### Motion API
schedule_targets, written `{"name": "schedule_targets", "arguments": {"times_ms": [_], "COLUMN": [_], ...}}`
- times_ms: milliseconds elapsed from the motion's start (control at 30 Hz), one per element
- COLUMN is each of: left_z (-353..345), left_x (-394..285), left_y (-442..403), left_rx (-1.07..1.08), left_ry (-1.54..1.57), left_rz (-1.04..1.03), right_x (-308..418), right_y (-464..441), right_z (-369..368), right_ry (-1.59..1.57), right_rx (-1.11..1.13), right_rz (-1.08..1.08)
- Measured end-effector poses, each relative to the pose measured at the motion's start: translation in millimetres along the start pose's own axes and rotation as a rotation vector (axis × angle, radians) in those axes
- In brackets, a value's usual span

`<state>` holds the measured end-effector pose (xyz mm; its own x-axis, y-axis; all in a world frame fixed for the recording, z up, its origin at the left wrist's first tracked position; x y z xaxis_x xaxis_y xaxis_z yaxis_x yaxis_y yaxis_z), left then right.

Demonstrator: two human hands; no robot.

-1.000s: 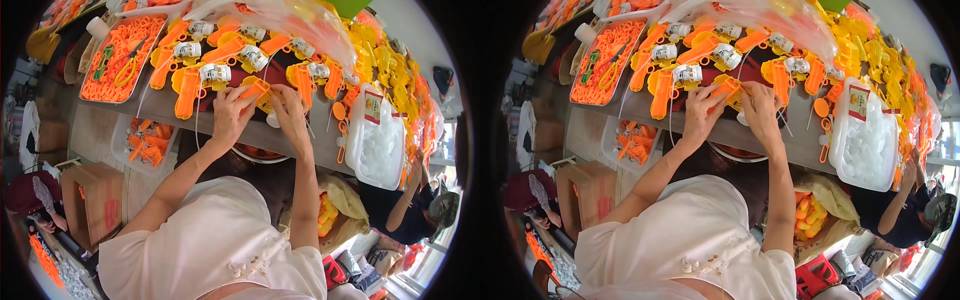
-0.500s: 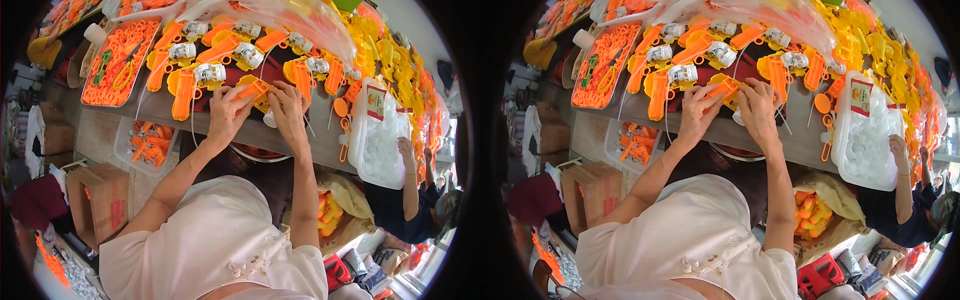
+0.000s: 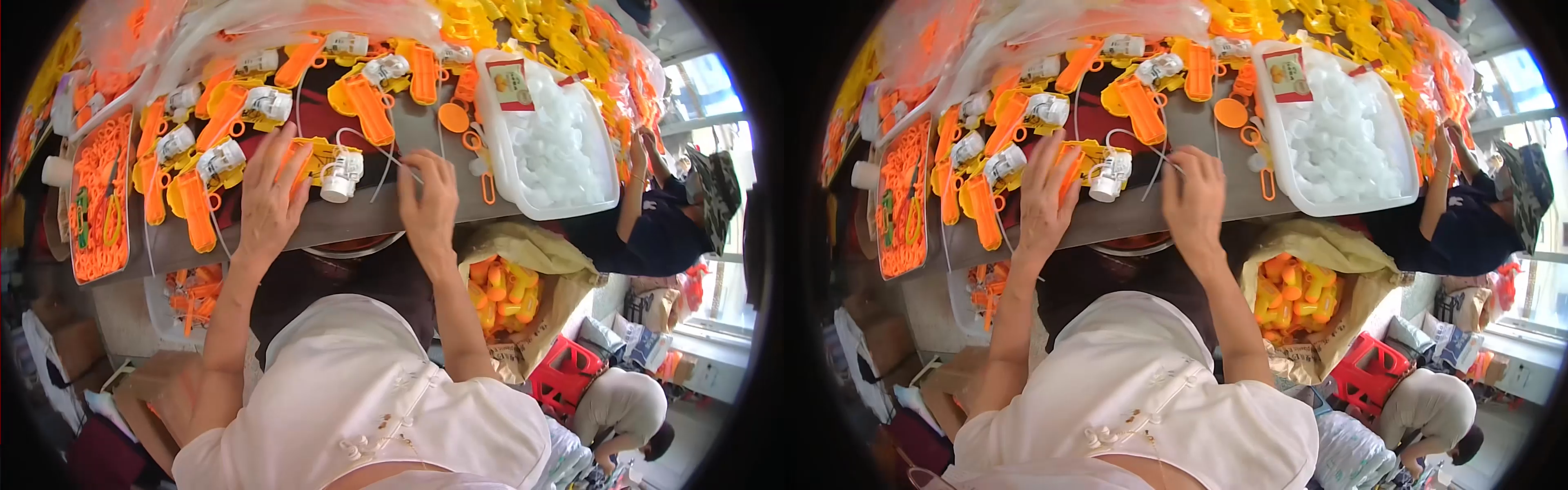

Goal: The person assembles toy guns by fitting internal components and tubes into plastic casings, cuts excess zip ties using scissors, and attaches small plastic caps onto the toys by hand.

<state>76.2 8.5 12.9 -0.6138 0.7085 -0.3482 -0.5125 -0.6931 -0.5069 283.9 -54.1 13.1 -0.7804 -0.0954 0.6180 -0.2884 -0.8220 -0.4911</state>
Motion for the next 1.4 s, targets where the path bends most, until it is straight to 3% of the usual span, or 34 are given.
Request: {"name": "schedule_targets", "arguments": {"times_ms": [133,233,367,500,633,733,867,900,1000,1133,1233,1333,1400], "left_z": [-15.4,-15.3,-13.0,-13.2,-10.4,-11.2,-11.2,-11.1,-10.6,-10.0,-7.4,-4.9,-4.0], "left_x": [2.5,0.1,0.0,0.6,-0.7,0.8,0.2,0.5,1.5,1.6,2.0,5.2,5.6], "left_y": [2.6,3.3,3.6,4.3,2.9,3.2,6.8,9.0,10.3,10.4,11.8,16.6,16.8], "left_rx": [0.093,0.073,0.051,0.031,0.030,0.040,0.040,0.035,0.031,0.030,0.022,0.016,0.011], "left_ry": [-0.073,-0.075,-0.079,-0.073,-0.067,-0.059,-0.052,-0.059,-0.071,-0.070,-0.069,-0.074,-0.087], "left_rz": [0.005,0.020,0.039,0.065,0.083,0.090,0.110,0.120,0.135,0.137,0.136,0.163,0.170], "right_x": [-61.3,-52.5,-65.9,-58.2,-31.1,-31.4,-26.9,-27.7,-67.4,-106.3,-128.6,-100.4,-88.4], "right_y": [6.3,-29.1,-69.6,-107.9,-128.3,-119.0,-104.5,-105.6,-120.2,-135.8,-149.5,-148.3,-136.1], "right_z": [27.4,32.0,5.7,-22.3,-45.8,-65.9,-40.6,-30.5,-17.7,-21.7,-32.6,-28.9,-22.1], "right_ry": [0.071,0.209,0.220,0.122,0.138,0.225,0.097,0.199,0.450,0.740,0.733,0.783,0.602], "right_rx": [0.065,-0.069,-0.087,0.067,0.110,0.258,0.149,0.010,0.057,0.030,0.182,0.138,0.047], "right_rz": [-0.294,-0.014,0.092,0.150,0.386,0.416,0.326,0.312,-0.174,-0.224,-0.383,-0.180,-0.082]}}
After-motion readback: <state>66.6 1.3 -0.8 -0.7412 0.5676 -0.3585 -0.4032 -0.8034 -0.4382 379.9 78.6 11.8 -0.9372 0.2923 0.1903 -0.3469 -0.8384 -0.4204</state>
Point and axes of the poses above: each hand's wrist, its own y-axis away from the middle knuckle, its own z-axis out of the back of the hand, x = y × z, the point moved 8 cm from there along -y, towards the middle knuckle, and after that the axes turned 2 degrees about x, right-handed, at the moved point
